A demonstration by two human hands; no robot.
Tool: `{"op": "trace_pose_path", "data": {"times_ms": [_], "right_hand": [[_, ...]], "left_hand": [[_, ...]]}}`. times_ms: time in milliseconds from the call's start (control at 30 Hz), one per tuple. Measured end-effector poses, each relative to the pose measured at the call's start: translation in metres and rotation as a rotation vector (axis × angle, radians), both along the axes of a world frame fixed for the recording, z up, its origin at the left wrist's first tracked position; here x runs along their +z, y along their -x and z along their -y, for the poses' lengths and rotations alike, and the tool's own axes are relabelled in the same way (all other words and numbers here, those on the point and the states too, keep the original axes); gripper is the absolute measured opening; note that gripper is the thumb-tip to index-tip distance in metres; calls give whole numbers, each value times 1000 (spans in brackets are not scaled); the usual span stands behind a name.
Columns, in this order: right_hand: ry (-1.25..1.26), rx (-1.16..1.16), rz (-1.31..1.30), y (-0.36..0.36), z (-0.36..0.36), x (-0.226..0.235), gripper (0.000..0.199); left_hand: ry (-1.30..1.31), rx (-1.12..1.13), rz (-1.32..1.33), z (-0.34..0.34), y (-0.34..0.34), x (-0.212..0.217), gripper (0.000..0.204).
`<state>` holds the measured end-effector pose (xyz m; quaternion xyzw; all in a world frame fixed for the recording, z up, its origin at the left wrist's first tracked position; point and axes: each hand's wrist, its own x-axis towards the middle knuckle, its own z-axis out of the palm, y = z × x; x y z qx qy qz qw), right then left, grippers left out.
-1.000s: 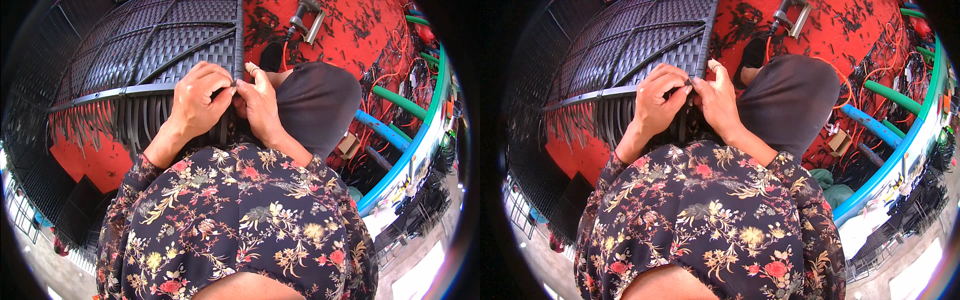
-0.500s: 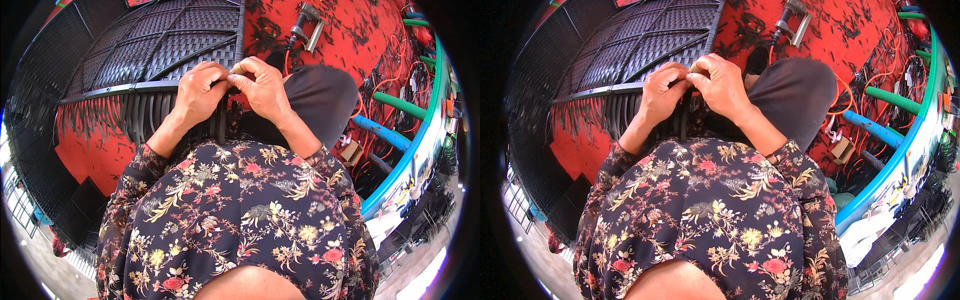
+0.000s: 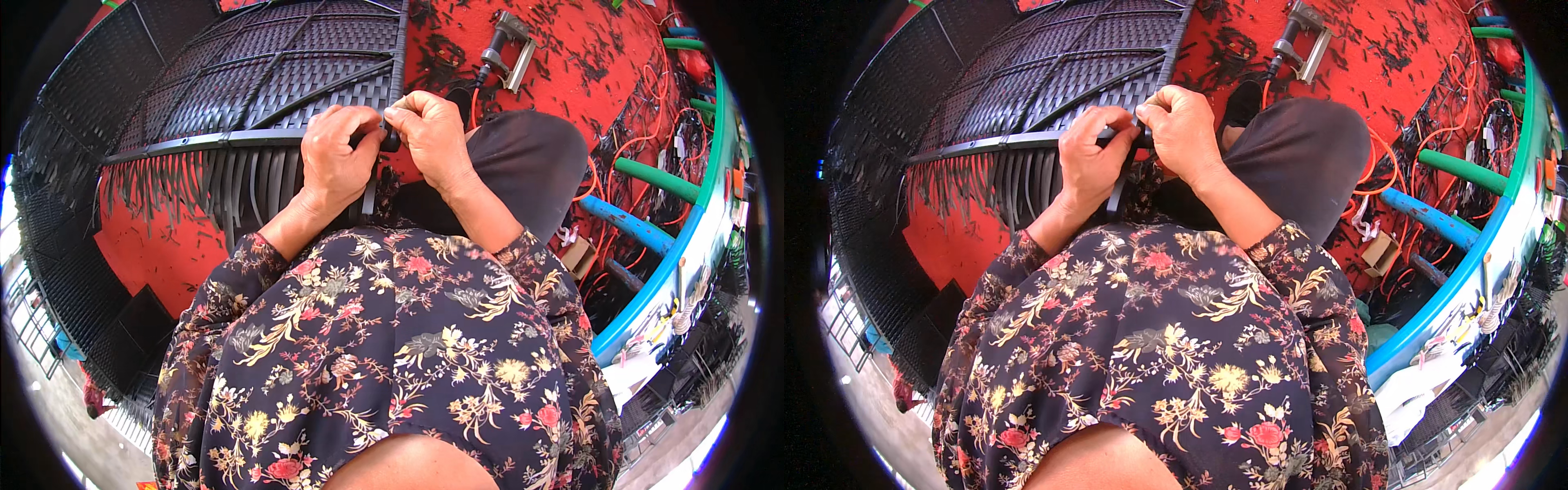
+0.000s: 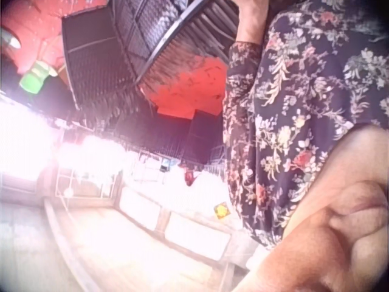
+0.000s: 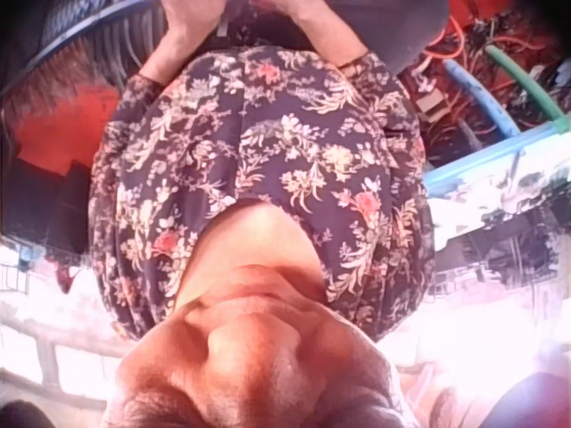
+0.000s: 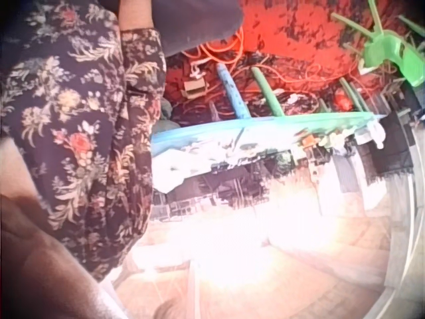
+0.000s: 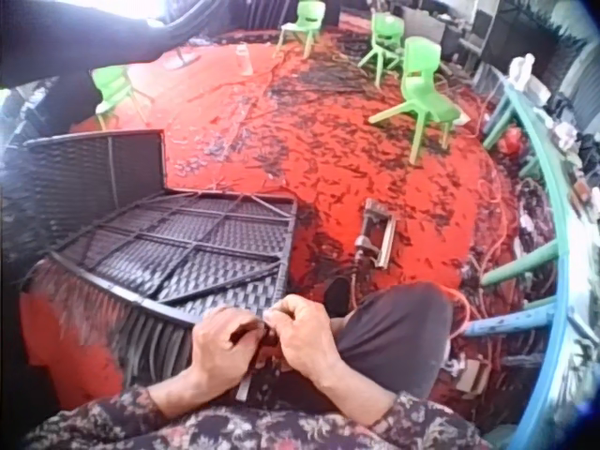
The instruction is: The person weaves black plastic strips through a furniture frame, uses a knife to trim the strips, and secures the woven material using pliers and by hand.
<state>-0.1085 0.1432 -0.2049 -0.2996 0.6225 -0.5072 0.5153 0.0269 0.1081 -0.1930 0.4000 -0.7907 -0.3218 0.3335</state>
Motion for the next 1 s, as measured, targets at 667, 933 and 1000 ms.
{"op": "trace_pose_path", "data": {"times_ms": [667,933,1000], "right_hand": [[-303,-194,607,-5,3,-22,10],[-251,-194,495,-12,4,-38,29],[-244,-159,431,-14,4,-42,23]], "left_hand": [[-24,83,30,-4,-5,-1,14],[239,-125,272,-2,-16,1,16],[266,-155,342,-5,-14,8,20]]}}
